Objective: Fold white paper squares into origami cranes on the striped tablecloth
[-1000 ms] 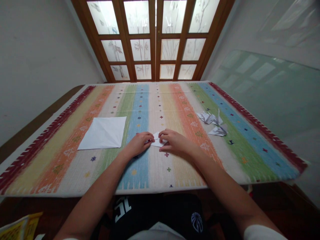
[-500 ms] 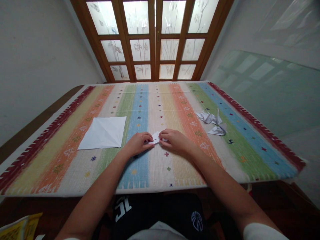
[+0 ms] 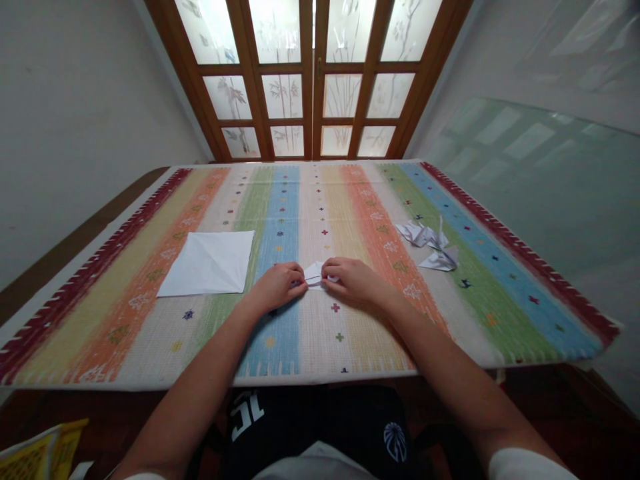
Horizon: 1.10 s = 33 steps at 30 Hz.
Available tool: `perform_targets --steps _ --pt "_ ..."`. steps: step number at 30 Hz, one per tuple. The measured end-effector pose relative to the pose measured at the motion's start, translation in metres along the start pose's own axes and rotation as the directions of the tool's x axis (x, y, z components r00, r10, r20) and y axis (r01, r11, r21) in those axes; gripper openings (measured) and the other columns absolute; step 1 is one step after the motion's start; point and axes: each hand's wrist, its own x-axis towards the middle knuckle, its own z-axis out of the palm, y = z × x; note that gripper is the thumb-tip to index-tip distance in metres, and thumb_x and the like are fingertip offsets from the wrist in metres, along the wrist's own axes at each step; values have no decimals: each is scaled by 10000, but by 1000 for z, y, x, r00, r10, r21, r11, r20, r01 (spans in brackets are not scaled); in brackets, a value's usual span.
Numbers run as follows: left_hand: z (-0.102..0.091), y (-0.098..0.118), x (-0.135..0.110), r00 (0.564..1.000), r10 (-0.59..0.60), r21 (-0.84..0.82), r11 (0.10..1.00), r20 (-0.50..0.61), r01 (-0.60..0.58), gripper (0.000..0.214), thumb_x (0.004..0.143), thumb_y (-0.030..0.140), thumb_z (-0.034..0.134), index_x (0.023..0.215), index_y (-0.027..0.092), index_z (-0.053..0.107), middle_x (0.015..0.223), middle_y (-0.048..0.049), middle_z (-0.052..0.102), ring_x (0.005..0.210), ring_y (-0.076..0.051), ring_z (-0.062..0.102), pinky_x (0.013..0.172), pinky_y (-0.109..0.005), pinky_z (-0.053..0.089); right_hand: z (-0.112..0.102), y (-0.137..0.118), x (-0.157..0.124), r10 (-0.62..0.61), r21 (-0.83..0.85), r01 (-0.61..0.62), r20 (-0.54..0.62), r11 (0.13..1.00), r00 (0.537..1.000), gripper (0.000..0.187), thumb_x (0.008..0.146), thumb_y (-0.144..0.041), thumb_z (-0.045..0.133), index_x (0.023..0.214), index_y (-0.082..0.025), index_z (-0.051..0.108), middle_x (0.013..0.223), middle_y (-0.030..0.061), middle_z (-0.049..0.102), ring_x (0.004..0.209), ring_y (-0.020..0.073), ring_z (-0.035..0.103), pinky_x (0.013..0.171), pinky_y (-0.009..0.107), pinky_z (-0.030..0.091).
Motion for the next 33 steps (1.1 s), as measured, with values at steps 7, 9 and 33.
perform_targets --steps 7,9,33 --pt "4 -3 1 1000 8 -23 1000 -1 -8 177 994 159 633 1050 166 801 1001 -89 766 912 -211 716 890 -333 559 3 0 1 112 50 -110 -34 993 993 75 988 -213 649 1014 -202 718 904 50 734 808 193 651 744 301 439" --pt "5 -4 1 1000 -8 -43 999 -10 8 204 991 133 631 1121 175 781 1005 -78 776 914 -209 719 897 -334 559 6 1 1 157 95 -152 -55 984 986 204 968 -206 677 1171 -216 696 894 33 738 791 190 654 735 296 447" --pt "3 0 2 974 -192 -116 977 -116 179 222 883 109 740 1091 187 728 985 -49 760 832 -192 689 866 -338 565 7 8 8 6 135 2 -54 991 999 253 958 -137 634 1190 -206 708 1347 109 671 922 173 677 898 316 530"
